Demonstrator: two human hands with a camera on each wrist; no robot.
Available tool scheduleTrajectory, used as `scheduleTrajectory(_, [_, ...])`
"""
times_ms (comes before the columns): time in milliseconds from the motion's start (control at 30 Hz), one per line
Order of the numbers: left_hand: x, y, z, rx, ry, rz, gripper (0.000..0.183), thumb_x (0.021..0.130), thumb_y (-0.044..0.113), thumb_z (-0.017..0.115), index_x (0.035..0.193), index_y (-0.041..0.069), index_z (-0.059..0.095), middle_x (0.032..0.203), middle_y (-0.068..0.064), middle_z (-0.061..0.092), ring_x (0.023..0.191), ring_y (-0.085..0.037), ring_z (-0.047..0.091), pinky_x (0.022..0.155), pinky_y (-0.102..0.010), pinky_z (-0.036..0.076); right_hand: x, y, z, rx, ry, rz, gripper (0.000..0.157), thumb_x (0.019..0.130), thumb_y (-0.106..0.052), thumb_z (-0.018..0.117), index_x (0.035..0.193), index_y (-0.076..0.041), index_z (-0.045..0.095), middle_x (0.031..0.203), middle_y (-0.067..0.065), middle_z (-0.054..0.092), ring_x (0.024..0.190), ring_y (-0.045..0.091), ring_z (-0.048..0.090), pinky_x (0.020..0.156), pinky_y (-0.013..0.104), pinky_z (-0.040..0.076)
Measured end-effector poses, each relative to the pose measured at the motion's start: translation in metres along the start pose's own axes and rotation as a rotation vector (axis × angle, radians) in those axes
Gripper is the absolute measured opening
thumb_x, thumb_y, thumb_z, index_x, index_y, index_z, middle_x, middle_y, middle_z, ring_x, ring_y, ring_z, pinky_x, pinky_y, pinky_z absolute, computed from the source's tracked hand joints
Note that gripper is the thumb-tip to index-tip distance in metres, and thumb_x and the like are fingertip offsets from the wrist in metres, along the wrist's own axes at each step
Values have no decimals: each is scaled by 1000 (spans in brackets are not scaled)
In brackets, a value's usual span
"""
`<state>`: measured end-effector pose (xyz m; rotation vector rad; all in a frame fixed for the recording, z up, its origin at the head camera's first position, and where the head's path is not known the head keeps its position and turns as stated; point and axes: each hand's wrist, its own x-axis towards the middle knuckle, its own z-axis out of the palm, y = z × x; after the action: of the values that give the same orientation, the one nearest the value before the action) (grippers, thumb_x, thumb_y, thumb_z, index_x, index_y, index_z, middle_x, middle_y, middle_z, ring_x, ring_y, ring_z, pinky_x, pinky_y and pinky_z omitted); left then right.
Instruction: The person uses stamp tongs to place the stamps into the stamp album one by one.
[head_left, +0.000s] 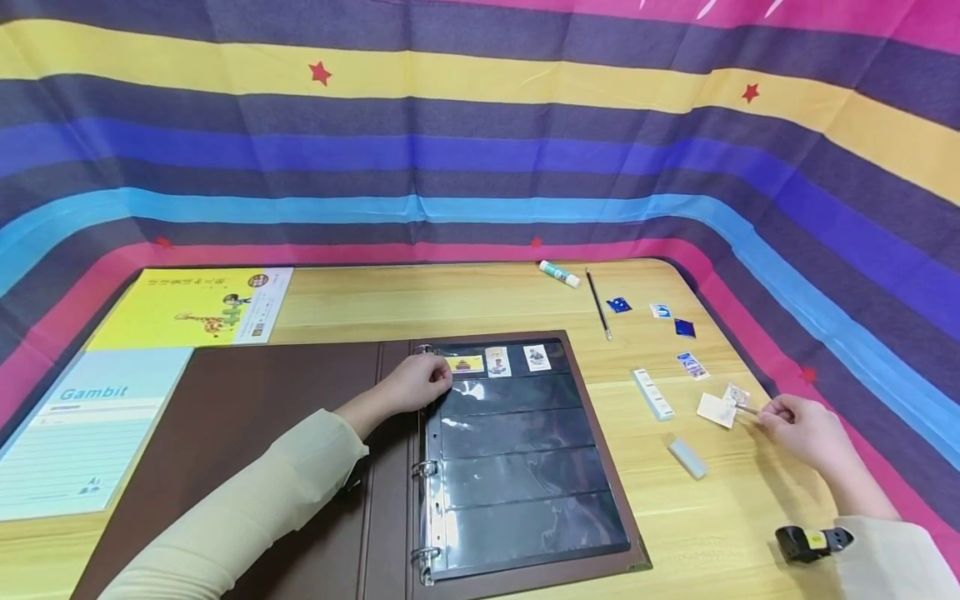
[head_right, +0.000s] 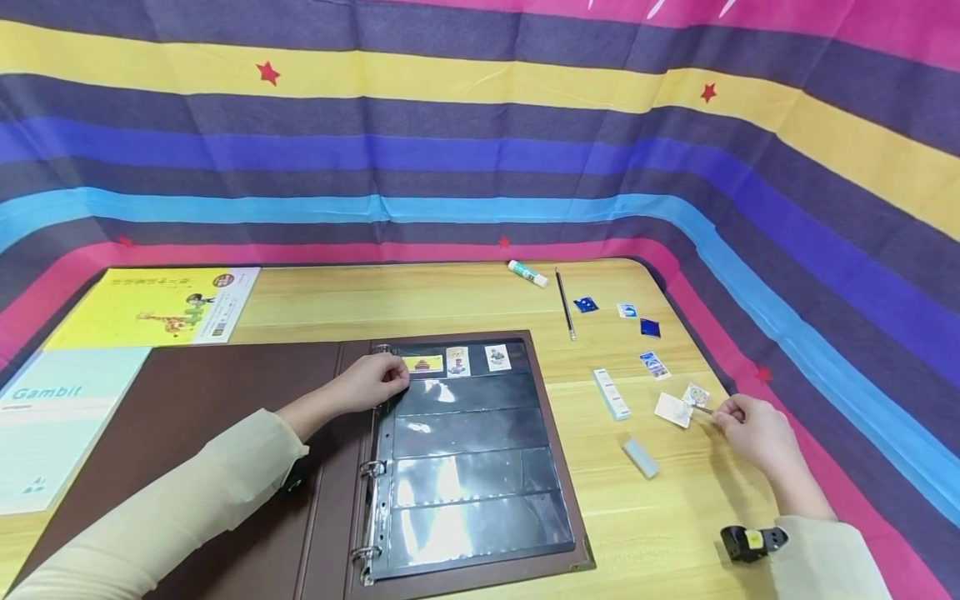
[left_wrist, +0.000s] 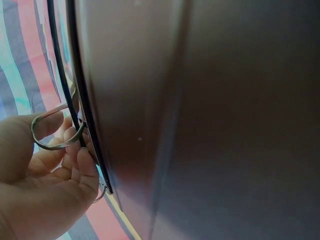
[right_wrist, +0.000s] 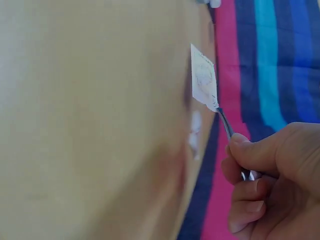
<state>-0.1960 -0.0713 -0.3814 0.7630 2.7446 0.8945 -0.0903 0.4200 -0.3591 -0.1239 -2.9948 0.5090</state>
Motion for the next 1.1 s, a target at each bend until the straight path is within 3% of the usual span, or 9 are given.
scheduleTrajectory(100, [-1, 0, 0, -9, -1, 6, 8, 78, 10, 51, 71, 11, 52, 67, 3, 46, 61, -11, 42, 57, -25, 36, 4, -4, -5, 28, 38, -32, 13, 80, -17, 52, 75, -5, 52, 58, 2, 45, 50, 12, 36, 45, 28, 27])
scheduleTrajectory(267, [-2, 0, 0, -2, 19, 23, 8, 78, 10, 51, 70, 11, 52, 67, 3, 46, 61, -11, 42, 57, -25, 35, 18, -28, -13, 92, 72, -113, 14, 81, -22, 51, 77, -8, 52, 57, 2, 43, 49, 12, 35, 43, 30, 25])
scheduleTrajectory(500, [-2, 0, -1, -18, 23, 15, 8, 78, 9, 51, 70, 11, 52, 67, 3, 46, 61, -11, 42, 57, -25, 36, 44, -108, -13, 94, 86, -240, 12, 81, -18, 51, 78, -7, 54, 62, 4, 49, 52, 15, 40, 46, 29, 32])
scheduleTrajectory(800, [0, -2, -2, -105, -29, -22, 6, 76, 6, 50, 72, 9, 53, 68, 1, 47, 61, -12, 43, 58, -25, 36, 73, -201, 22, 155, -84, -394, 7, 82, -13, 50, 78, -8, 51, 68, 4, 51, 55, 16, 40, 51, 29, 34])
scheduleTrajectory(1100, [0, -4, 0, -126, 2, 0, 6, 76, 5, 50, 72, 8, 53, 68, 1, 45, 60, -12, 43, 58, -25, 36, 96, -258, 75, 97, -92, -551, 6, 76, -8, 55, 71, -10, 52, 64, -2, 50, 54, 11, 43, 51, 27, 36])
